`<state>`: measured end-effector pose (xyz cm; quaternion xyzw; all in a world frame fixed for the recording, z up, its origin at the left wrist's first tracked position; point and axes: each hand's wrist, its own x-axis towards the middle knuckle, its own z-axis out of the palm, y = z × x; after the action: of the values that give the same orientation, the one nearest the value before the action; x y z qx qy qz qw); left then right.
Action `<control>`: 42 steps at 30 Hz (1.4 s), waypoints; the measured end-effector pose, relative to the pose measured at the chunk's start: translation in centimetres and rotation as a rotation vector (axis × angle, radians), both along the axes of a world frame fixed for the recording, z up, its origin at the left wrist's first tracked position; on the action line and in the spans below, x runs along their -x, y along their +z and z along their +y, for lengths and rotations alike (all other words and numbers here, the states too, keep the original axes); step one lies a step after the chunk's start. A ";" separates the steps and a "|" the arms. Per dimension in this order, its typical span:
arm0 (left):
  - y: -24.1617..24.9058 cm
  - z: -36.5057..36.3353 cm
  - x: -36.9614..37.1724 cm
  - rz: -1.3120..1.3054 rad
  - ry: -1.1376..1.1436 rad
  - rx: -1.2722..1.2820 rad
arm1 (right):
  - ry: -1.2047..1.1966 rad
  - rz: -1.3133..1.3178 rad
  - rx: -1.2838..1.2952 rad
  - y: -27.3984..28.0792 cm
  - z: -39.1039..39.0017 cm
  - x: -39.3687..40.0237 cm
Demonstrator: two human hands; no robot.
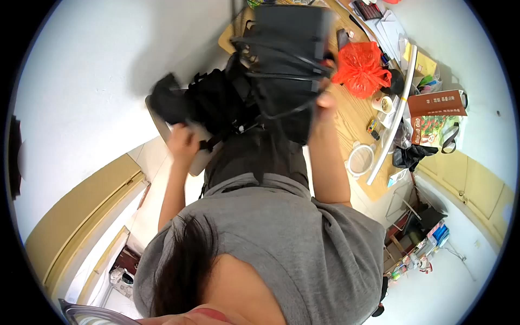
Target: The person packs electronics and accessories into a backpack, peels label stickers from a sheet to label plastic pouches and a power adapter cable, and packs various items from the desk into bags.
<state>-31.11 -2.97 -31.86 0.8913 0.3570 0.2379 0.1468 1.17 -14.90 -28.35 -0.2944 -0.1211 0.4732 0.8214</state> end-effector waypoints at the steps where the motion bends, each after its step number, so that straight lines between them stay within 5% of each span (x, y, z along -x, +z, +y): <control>1: -4.2 0.1 -0.7 0.191 -0.091 -0.049 | 0.004 0.031 0.070 1.0 1.1 1.5; 5: -24.3 -1.4 2.5 0.844 -0.144 0.051 | 0.347 0.096 0.426 1.3 6.9 6.3; 9: -26.6 -2.6 2.1 0.849 0.144 0.397 | 0.413 -0.369 0.456 -7.6 12.2 10.9; 12: -33.9 -5.1 6.5 0.730 -0.039 0.422 | 0.439 -0.732 0.449 -20.4 14.2 15.6; 13: -30.5 -5.5 5.1 0.882 0.031 0.625 | 0.444 -1.024 0.576 -26.5 14.2 18.3; 14: -29.8 -5.8 4.9 1.069 -0.069 0.687 | 0.740 -1.108 0.826 -24.8 14.6 18.8; 16: -28.4 -6.4 4.4 1.075 -0.183 0.677 | 0.876 -1.652 0.889 -30.8 14.4 22.9; 17: -28.3 -6.2 3.9 1.063 -0.219 0.704 | 0.899 -1.723 1.011 -33.5 14.6 24.6; 19: -29.8 -4.4 3.8 1.190 -0.232 0.836 | 0.756 -1.761 1.118 -34.8 14.7 26.2; 21: -26.9 -2.4 2.3 1.030 0.005 0.875 | 0.900 -1.645 1.075 -33.2 15.1 25.0; 22: -23.0 -0.7 0.5 0.799 0.228 0.824 | 0.965 -1.539 1.041 -32.1 14.8 24.5; 24: -23.2 0.1 1.1 0.525 0.361 0.436 | 1.056 -1.348 0.970 -29.6 15.2 22.1; 27: -23.4 1.2 -0.2 0.445 0.163 0.236 | 1.215 -1.197 0.764 -25.1 15.0 17.0; 31: -23.4 0.9 0.1 0.710 0.086 0.446 | 0.806 -0.964 0.519 -17.6 9.3 6.5; 34: -23.0 1.5 -2.4 0.772 0.317 0.166 | 0.235 -0.823 0.523 -15.0 2.4 -3.0; 35: -22.1 2.0 -4.4 0.579 0.242 0.189 | 0.180 -0.686 0.609 -13.7 -0.5 -7.3; 36: -19.8 2.5 -7.6 0.390 0.167 0.212 | -0.138 -0.433 0.592 -13.3 -2.9 -10.2; 37: -17.6 3.1 -11.0 0.203 0.089 0.234 | -0.090 -0.540 0.944 -8.5 -5.3 -15.8; 39: -13.9 3.9 -20.4 -0.016 -0.025 0.173 | -0.509 -0.769 0.913 -11.1 -9.6 -23.6; 41: -13.0 5.0 -29.3 -0.057 0.017 0.468 | -0.602 -0.888 1.113 -11.2 -12.1 -30.9; 42: -14.1 6.2 -34.0 -0.175 -0.185 0.388 | -0.619 -0.882 1.135 -12.2 -12.5 -34.2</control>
<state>2.93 3.26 -46.00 0.8513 0.2989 0.2265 0.3670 35.36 -27.38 -40.56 -0.8505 -0.0883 0.0514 0.5159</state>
